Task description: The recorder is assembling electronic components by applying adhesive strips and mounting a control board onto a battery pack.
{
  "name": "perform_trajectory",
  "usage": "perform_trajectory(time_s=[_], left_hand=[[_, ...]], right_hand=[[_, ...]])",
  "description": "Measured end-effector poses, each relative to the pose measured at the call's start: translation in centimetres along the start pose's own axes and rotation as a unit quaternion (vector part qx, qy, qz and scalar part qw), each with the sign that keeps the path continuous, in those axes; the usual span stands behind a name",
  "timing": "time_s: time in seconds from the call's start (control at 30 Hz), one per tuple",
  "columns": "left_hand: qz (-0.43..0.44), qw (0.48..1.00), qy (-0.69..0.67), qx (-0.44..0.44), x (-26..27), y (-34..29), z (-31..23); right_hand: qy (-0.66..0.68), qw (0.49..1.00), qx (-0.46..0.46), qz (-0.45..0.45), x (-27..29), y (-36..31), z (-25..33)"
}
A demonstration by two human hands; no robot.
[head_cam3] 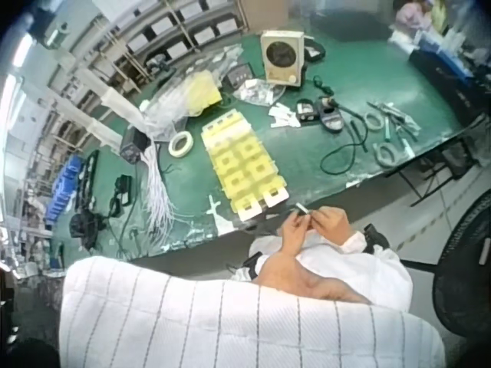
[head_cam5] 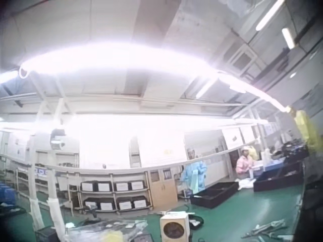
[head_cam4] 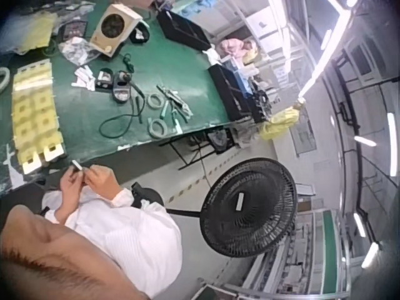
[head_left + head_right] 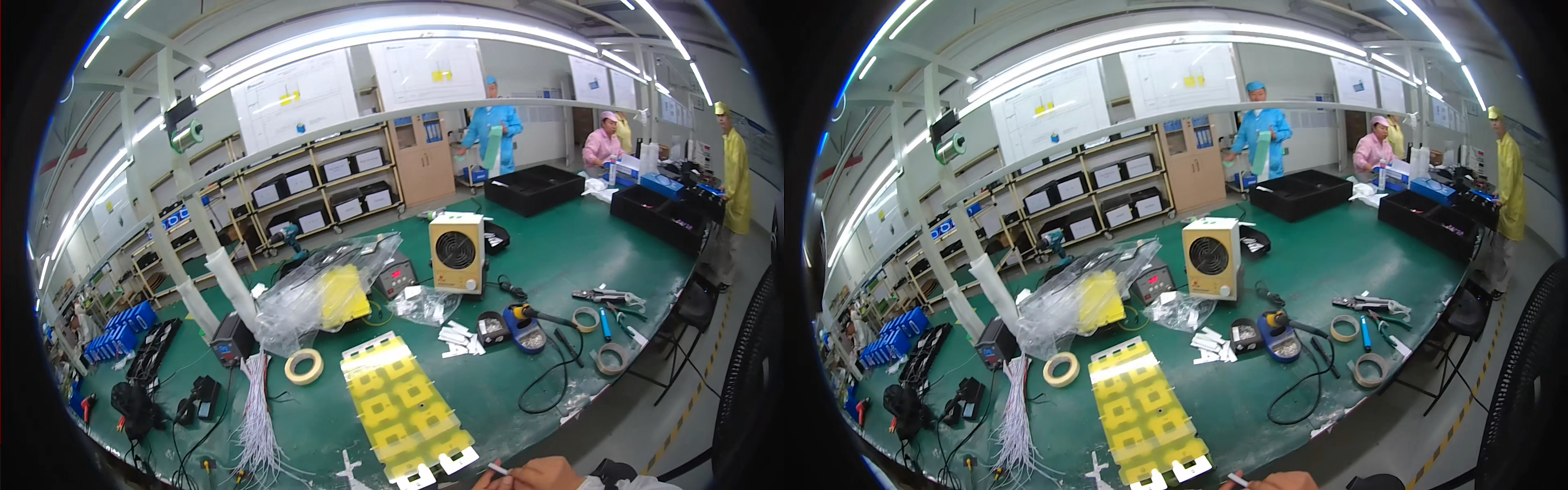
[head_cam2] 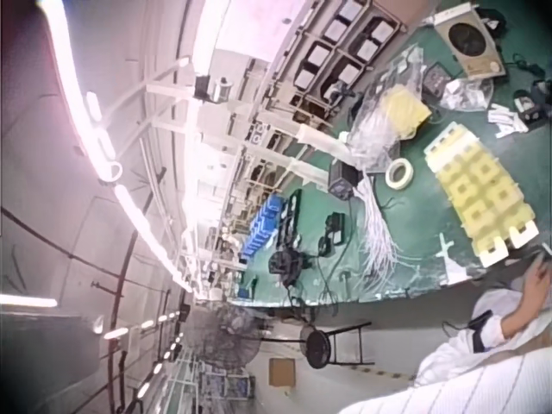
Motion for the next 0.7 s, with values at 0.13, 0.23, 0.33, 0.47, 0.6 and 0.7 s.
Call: perform_trajectory(time_s=[0.13,0.23,0.33,0.47,0.6,0.7], left_hand=[[0.002,0.997,0.004,0.075,2.8,0.6,2.1],[-0.031,0.993,-0.054,0.095,3.5,0.1,2.1],[-0.049,0.991,-0.032,0.121,4.2,-0.6,2.0],[-0.060,0.991,-0.028,0.117,2.7,-1.3,-0.6],[-0.055,0.995,-0.048,0.072,3.5,-0.9,0.2],[-0.055,0.992,-0.064,0.091,3.4,-1.3,0.1]], right_hand=[[0.026,0.999,0.028,-0.016,0.8,0.2,0.8],[0.117,0.990,0.059,0.043,0.6,0.5,0.1],[0.125,0.980,0.077,0.135,0.8,0.3,-0.3],[0.116,0.976,0.105,0.152,0.6,1.0,-0.5],[0.111,0.977,0.132,0.124,1.1,1.7,0.1],[0.117,0.976,0.140,0.117,1.2,1.9,0.4]])
Point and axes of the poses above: each hand's wrist, its own y-axis towards the middle knuckle, its own x-axis out of the back of the hand, z = x × y, the point moved 4 cm from there along y, towards the middle knuckle, and after that the axes turned 1 degree about z, right-handed, at the moved point
